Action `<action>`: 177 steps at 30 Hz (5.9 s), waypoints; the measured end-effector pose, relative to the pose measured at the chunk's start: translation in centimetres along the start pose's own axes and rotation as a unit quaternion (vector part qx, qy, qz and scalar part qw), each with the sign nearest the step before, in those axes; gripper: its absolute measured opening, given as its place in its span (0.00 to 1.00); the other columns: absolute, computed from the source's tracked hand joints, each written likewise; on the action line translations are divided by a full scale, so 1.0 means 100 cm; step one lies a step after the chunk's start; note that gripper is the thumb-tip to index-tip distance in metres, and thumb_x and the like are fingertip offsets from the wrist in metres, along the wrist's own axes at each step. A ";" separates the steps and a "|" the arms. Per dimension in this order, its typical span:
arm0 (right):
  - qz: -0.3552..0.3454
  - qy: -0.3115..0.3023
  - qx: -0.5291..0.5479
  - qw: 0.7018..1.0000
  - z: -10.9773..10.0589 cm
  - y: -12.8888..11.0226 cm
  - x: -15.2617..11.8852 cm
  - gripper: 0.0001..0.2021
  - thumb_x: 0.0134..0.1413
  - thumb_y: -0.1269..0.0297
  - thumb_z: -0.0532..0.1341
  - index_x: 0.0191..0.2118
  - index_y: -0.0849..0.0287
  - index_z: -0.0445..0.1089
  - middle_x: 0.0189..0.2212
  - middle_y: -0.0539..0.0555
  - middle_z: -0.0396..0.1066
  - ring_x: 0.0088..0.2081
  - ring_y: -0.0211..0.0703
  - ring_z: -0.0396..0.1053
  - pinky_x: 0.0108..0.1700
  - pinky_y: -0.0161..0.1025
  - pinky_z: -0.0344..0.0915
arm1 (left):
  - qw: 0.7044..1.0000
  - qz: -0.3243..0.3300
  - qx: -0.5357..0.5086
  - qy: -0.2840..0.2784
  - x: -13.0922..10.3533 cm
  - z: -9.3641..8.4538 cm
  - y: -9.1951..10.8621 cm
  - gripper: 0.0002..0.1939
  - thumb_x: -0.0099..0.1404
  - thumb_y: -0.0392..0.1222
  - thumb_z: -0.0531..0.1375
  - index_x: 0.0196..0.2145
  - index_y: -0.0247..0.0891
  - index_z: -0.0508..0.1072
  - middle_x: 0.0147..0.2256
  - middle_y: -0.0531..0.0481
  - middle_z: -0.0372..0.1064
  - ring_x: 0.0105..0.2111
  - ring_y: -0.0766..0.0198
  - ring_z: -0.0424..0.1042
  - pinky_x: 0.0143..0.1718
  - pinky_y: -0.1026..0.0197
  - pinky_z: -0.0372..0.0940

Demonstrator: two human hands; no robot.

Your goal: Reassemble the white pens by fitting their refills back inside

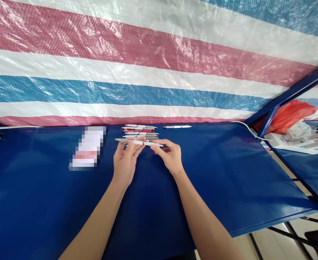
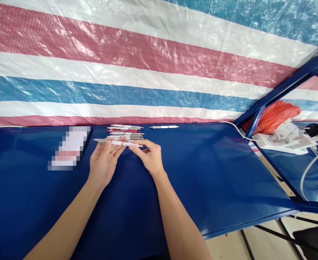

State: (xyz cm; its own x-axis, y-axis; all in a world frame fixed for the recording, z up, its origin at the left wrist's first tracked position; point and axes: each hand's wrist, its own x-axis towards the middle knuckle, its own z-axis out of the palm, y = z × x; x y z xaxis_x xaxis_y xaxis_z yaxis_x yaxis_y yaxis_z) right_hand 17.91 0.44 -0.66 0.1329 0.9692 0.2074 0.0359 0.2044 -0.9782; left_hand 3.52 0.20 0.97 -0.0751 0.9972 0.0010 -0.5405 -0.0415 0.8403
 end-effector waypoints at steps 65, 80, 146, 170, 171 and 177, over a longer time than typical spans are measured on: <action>-0.046 0.144 0.596 0.788 -0.015 0.021 0.037 0.13 0.58 0.61 0.51 0.24 0.55 0.51 0.22 0.43 0.39 0.23 0.37 0.42 0.27 0.37 0.51 | 0.558 0.280 0.742 -0.243 -0.020 -0.045 -0.010 0.25 0.69 0.52 0.55 0.59 0.39 0.70 0.62 0.38 0.62 0.63 0.41 0.60 0.63 0.35 0.51; -0.037 0.103 0.687 0.719 -0.015 0.024 0.037 0.14 0.54 0.64 0.55 0.24 0.54 0.47 0.19 0.42 0.43 0.21 0.35 0.45 0.25 0.36 0.54 | 0.552 0.264 0.754 -0.240 -0.024 -0.041 -0.007 0.24 0.70 0.51 0.54 0.58 0.40 0.70 0.63 0.39 0.61 0.63 0.43 0.59 0.64 0.35 0.51; -0.036 0.103 0.682 0.723 -0.016 0.023 0.036 0.14 0.52 0.63 0.54 0.24 0.54 0.45 0.19 0.42 0.42 0.21 0.36 0.44 0.24 0.37 0.53 | 0.551 0.257 0.757 -0.241 -0.025 -0.040 -0.007 0.24 0.70 0.51 0.53 0.58 0.38 0.70 0.63 0.39 0.61 0.64 0.44 0.58 0.65 0.37 0.50; -0.034 0.098 0.662 0.742 -0.015 0.018 0.031 0.20 0.61 0.50 0.53 0.23 0.54 0.49 0.19 0.42 0.44 0.20 0.35 0.45 0.24 0.37 0.53 | 0.558 0.260 0.751 -0.238 -0.025 -0.039 -0.006 0.24 0.70 0.52 0.54 0.58 0.40 0.70 0.63 0.39 0.61 0.63 0.44 0.59 0.64 0.36 0.50; -0.034 0.102 0.658 0.745 -0.015 0.018 0.030 0.21 0.61 0.48 0.53 0.23 0.54 0.49 0.19 0.42 0.43 0.20 0.35 0.44 0.24 0.38 0.53 | 0.559 0.261 0.750 -0.236 -0.024 -0.039 -0.007 0.24 0.69 0.52 0.54 0.58 0.40 0.71 0.62 0.40 0.62 0.63 0.44 0.59 0.64 0.37 0.50; -0.037 0.107 0.652 0.750 -0.014 0.016 0.024 0.23 0.62 0.47 0.52 0.22 0.55 0.48 0.18 0.42 0.43 0.20 0.35 0.44 0.24 0.38 0.53 | 0.578 0.280 0.737 -0.211 -0.023 -0.038 -0.007 0.20 0.69 0.49 0.54 0.54 0.40 0.74 0.59 0.40 0.67 0.60 0.45 0.64 0.63 0.39 0.55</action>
State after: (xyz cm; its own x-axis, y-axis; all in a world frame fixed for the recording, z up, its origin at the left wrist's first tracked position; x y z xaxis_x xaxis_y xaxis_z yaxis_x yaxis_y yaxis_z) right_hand 19.67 2.91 -1.70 0.3392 0.9327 0.1221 -0.9292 0.3525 -0.1108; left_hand 0.88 -2.29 -1.66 0.4864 0.7924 0.3681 0.7938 -0.5768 0.1929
